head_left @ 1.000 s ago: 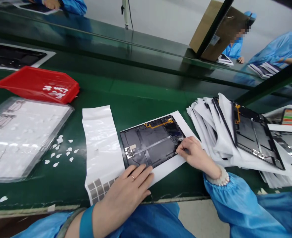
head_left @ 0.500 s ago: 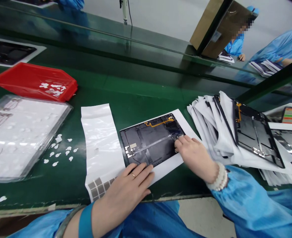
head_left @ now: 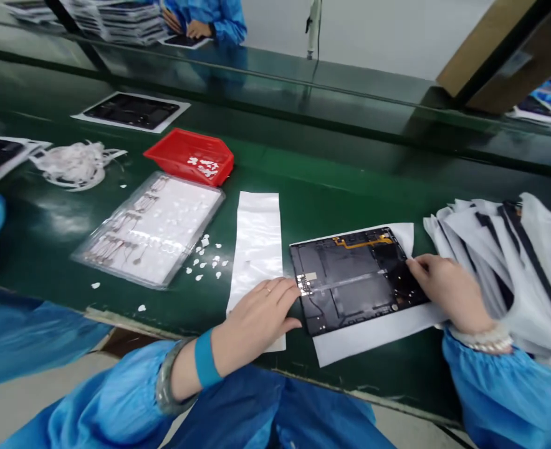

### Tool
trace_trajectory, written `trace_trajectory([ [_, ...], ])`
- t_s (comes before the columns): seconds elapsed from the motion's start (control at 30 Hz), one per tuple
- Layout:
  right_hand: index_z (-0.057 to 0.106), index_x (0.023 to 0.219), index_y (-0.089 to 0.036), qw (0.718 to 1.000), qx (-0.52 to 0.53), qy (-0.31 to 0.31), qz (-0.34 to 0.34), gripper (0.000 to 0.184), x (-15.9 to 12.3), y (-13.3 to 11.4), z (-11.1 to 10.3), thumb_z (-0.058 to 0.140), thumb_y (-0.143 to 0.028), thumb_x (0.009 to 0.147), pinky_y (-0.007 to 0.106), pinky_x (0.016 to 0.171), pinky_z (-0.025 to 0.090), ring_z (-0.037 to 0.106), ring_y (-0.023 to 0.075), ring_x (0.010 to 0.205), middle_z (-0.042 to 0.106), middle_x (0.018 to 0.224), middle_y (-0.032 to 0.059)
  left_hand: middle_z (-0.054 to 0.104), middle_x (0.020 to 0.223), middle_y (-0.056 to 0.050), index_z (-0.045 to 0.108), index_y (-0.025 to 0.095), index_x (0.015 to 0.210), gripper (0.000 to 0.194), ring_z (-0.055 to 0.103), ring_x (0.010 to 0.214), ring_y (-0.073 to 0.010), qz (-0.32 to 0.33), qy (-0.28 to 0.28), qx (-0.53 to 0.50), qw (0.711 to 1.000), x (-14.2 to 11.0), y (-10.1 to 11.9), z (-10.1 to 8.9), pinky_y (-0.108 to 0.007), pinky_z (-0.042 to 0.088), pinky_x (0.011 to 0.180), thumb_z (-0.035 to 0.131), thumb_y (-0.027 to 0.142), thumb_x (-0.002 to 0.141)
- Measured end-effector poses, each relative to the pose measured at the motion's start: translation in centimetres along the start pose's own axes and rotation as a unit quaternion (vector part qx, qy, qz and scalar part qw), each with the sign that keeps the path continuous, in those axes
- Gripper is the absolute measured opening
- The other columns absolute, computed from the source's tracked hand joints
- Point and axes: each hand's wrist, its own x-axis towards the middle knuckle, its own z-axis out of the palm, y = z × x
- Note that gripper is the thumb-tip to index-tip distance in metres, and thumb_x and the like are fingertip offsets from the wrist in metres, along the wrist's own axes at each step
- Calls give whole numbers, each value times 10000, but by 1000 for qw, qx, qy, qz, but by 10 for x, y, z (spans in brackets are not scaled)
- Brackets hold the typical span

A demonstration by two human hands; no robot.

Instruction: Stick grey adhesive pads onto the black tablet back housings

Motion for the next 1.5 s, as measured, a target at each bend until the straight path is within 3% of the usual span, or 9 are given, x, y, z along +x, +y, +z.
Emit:
trace_trajectory([
  [0.23,560,1023,-203,996,-32,-63,49,355,0,-5,-6,282,-408,936,317,600,371,647,262,709,688,809,107,582,943,-50,533,166,1024,160,587,861,-209,54,-65,37,996,14,-11,1,-335,503,726,582,209,877],
  [0.43,557,1029,-229,997,36,-60,41,356,6,6,4,323,-469,909,319,647,397,644,276,772,691,851,90,582,1048,-95,456,119,1191,349,577,956,-212,20,-32,1,999,15,-12,0,-343,507,813,576,247,890],
  [0.6,579,951,-246,992,103,-69,21,345,11,15,8,359,-501,876,316,630,393,627,264,722,684,799,65,540,1104,-82,490,134,1162,439,578,929,-203,19,-99,-12,995,29,-20,-8,-310,510,770,705,219,789],
  [0.97,543,976,-255,990,99,-93,39,330,10,10,4,329,-489,884,312,618,376,606,265,714,666,794,64,547,1027,-30,545,202,1100,443,562,828,-193,83,-172,25,981,56,-40,-14,-293,459,683,703,429,755],
  [1.17,533,969,-232,995,83,-54,8,295,7,10,6,328,-430,895,328,627,381,618,283,704,669,806,92,558,987,-22,569,214,1049,416,576,861,-198,95,-204,5,974,66,-44,-15,-266,456,651,686,482,753],
  [1.23,535,983,-208,996,92,-2,5,301,9,7,1,321,-402,899,333,649,387,626,291,736,671,844,121,569,1008,-24,545,206,1099,489,590,871,-198,90,-187,-17,978,64,-45,-13,-271,475,661,719,469,726],
  [1.33,551,1042,-157,987,126,97,30,336,35,0,-14,331,-364,897,336,686,386,622,297,802,662,896,167,561,1133,-86,413,157,1271,648,591,960,-223,65,-65,-16,996,55,-42,-14,-319,498,773,697,449,768],
  [1.43,562,1121,-99,966,191,140,104,379,94,-15,-35,340,-322,909,335,716,381,596,296,919,642,979,209,552,1156,-118,348,147,1316,498,576,997,-221,48,77,15,996,46,-36,-19,-340,482,825,507,406,921],
  [1.5,578,1120,-61,953,231,137,137,383,142,-32,-50,331,-282,928,335,715,395,585,288,962,629,1003,224,573,1089,-95,374,167,1294,375,587,917,-193,50,114,37,992,41,-33,-21,-324,476,787,407,347,967],
])
